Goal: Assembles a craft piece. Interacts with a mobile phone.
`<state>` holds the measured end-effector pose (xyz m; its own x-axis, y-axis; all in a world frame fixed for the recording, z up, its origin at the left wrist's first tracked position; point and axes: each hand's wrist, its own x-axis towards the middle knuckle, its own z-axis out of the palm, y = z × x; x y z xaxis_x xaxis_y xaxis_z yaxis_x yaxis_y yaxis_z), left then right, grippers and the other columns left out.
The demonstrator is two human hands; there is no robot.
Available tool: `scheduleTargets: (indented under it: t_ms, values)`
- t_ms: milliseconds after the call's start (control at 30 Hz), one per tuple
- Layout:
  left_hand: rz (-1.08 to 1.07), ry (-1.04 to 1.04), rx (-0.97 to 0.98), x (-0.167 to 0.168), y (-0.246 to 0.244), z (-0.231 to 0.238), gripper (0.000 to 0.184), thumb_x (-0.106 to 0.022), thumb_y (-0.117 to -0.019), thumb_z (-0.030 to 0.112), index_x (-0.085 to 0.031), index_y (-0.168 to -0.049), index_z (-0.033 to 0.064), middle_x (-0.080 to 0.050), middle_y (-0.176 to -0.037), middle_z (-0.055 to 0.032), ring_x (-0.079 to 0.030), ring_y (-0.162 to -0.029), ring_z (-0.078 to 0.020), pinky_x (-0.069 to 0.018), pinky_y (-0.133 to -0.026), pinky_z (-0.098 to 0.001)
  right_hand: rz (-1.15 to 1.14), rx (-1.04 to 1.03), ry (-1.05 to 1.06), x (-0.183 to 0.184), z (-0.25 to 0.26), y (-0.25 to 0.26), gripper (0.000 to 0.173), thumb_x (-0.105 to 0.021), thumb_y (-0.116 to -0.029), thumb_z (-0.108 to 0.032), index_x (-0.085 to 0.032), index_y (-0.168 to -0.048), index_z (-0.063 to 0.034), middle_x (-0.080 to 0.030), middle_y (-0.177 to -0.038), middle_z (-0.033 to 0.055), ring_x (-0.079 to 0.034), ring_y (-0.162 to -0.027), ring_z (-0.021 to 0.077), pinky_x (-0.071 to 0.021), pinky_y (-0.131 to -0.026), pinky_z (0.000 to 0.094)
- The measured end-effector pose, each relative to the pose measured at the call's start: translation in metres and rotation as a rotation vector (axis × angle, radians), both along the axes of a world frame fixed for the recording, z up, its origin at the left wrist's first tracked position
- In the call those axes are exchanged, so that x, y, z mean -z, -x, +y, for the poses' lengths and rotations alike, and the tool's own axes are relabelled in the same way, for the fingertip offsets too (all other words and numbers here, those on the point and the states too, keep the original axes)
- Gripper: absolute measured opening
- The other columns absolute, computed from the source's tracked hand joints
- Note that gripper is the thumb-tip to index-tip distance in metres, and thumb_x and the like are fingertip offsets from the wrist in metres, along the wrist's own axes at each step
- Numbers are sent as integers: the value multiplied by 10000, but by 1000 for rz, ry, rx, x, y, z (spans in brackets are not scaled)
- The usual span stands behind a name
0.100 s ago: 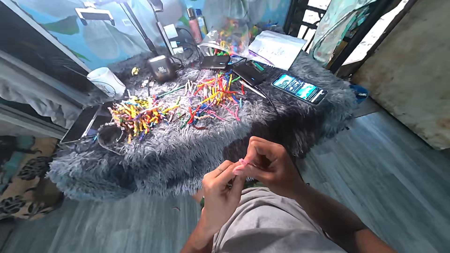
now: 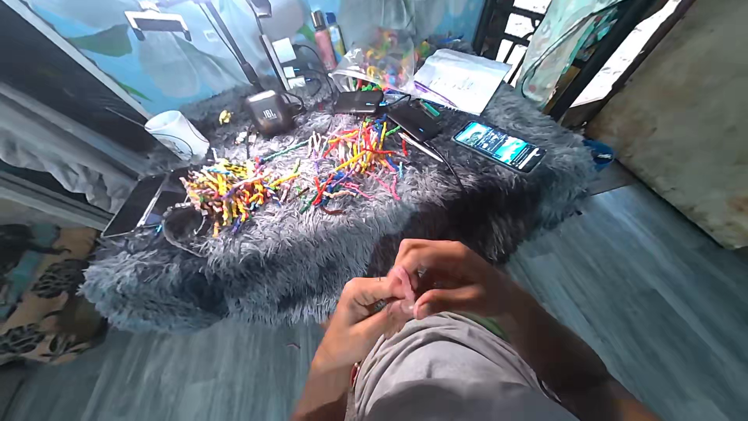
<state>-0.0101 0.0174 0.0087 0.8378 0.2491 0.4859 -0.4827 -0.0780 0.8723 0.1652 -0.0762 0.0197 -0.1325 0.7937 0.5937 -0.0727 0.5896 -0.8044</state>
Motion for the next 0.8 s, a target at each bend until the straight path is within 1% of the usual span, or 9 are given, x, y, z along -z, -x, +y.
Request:
scheduleTargets:
  t_ms: [100,167,267,333,433,600,667,733,800]
  values:
    - [11,75,192,-4,0,4,189,-552,-1066,189,-678,-993,69,-645,-788,101,-538,-689,121,-432,-621,-63,28,-65,-33,-2,0,-3,126,-652,-996,-103,-647,-961,18,-634,-968,-3,-627,-833,-66,-542,-710,94]
    - [16,-84,-35,-5,1,-2,183,-559,-1060,149,-674,-987,27,-635,-787,73,-538,-681,111,-454,-624,-68,-7,110,-44,-2,-2,-1,171,-675,-980,-132,-628,-877,-3,-603,-882,-37,-576,-787,-93,-499,-683,67]
    - [10,-494,-589,-2,-4,-16,182,-605,-1006,99,-708,-942,-37,-624,-753,-30,-560,-670,51,-470,-631,-83,-88,416,-49,0,-2,8,238,-696,-940,-151,-586,-781,-12,-526,-790,-33,-433,-664,-97,-356,-580,47]
    - [-6,-638,-759,3,-10,-18,203,-610,-995,113,-720,-924,-43,-640,-743,-77,-583,-687,14,-466,-657,-99,-112,557,-52,2,-1,15,245,-706,-918,-136,-560,-756,-25,-512,-777,-27,-410,-632,-93,-335,-554,43]
    - [11,-495,-653,5,-9,-16,213,-589,-1013,116,-701,-913,-35,-609,-722,-15,-551,-653,60,-463,-616,-82,-91,567,-23,4,-1,17,243,-713,-927,-153,-568,-782,-23,-515,-800,-32,-419,-649,-99,-348,-569,41]
    - [31,31,-83,-1,-6,-3,200,-553,-1063,195,-692,-954,102,-615,-718,138,-516,-616,120,-426,-556,-69,24,66,67,3,2,-3,247,-601,-1035,-236,-657,-1053,4,-619,-1004,-52,-571,-794,-101,-500,-668,75]
    - [48,165,76,-3,-7,2,199,-552,-1064,206,-708,-991,105,-623,-731,147,-510,-607,120,-403,-534,-67,85,-1,59,5,5,-7,175,-606,-1033,-186,-672,-1023,-24,-651,-989,-64,-587,-739,-99,-505,-619,73]
    - [57,142,38,-5,-9,2,199,-544,-1067,181,-700,-1003,76,-615,-727,146,-506,-602,119,-404,-529,-66,144,74,59,5,7,-5,108,-646,-999,-148,-680,-933,-68,-659,-915,-90,-592,-699,-91,-512,-600,79]
    - [59,-48,-219,-7,-10,-6,174,-552,-1045,97,-702,-999,21,-625,-727,124,-514,-607,115,-431,-548,-71,135,241,65,2,5,-1,109,-678,-950,-100,-660,-847,-69,-617,-855,-93,-575,-694,-86,-511,-613,81]
